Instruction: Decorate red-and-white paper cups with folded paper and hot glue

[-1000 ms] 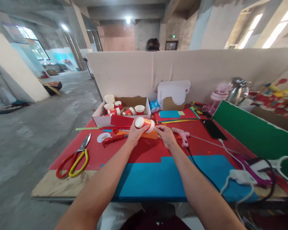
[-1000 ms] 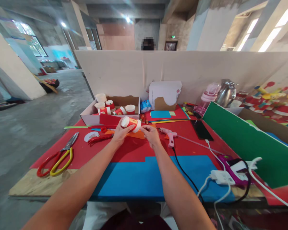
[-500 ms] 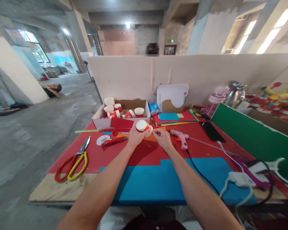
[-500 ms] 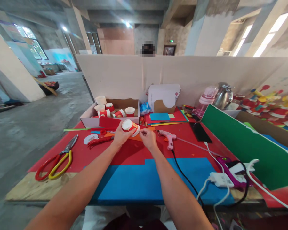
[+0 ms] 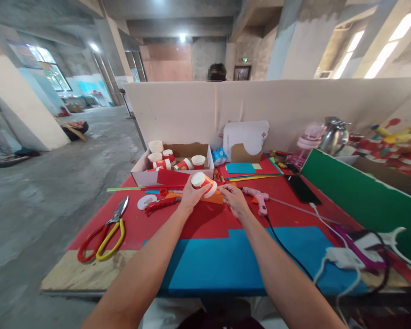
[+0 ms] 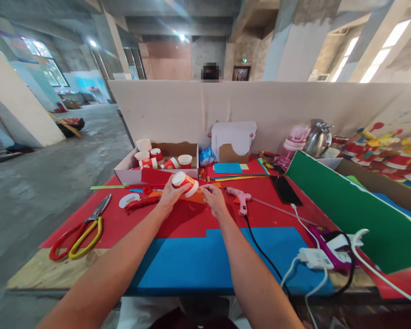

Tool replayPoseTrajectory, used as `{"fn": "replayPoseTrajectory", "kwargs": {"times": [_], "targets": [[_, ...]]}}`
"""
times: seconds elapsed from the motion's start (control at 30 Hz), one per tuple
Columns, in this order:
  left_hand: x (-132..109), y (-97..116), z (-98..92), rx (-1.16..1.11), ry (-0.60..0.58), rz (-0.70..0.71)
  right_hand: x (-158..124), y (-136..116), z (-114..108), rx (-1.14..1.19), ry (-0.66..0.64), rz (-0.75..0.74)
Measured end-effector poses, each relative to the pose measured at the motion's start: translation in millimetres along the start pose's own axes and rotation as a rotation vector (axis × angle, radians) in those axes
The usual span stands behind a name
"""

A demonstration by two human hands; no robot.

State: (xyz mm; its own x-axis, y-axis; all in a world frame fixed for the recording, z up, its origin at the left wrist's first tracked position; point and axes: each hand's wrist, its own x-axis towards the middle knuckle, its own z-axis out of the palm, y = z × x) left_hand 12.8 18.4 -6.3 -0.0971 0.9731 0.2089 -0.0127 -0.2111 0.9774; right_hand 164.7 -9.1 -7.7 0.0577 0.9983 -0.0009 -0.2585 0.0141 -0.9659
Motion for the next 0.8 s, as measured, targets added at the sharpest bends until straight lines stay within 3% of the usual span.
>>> {"fn": "replayPoseTrajectory", "kwargs": {"times": [0.2,0.57,0.8], "targets": [[-1,1,0.8,0.001,0.008,0.023,-3,-7,2,0.132,-0.015,0.164],[-5,4,2.7,-0.038,-0.046,0.037,0,4,-1,-0.313,0.046,-0.169],[-9,7,1.5,-0.112,-0.117,0.032,1,2,-2,-0.128,0.106,-0.102]]}}
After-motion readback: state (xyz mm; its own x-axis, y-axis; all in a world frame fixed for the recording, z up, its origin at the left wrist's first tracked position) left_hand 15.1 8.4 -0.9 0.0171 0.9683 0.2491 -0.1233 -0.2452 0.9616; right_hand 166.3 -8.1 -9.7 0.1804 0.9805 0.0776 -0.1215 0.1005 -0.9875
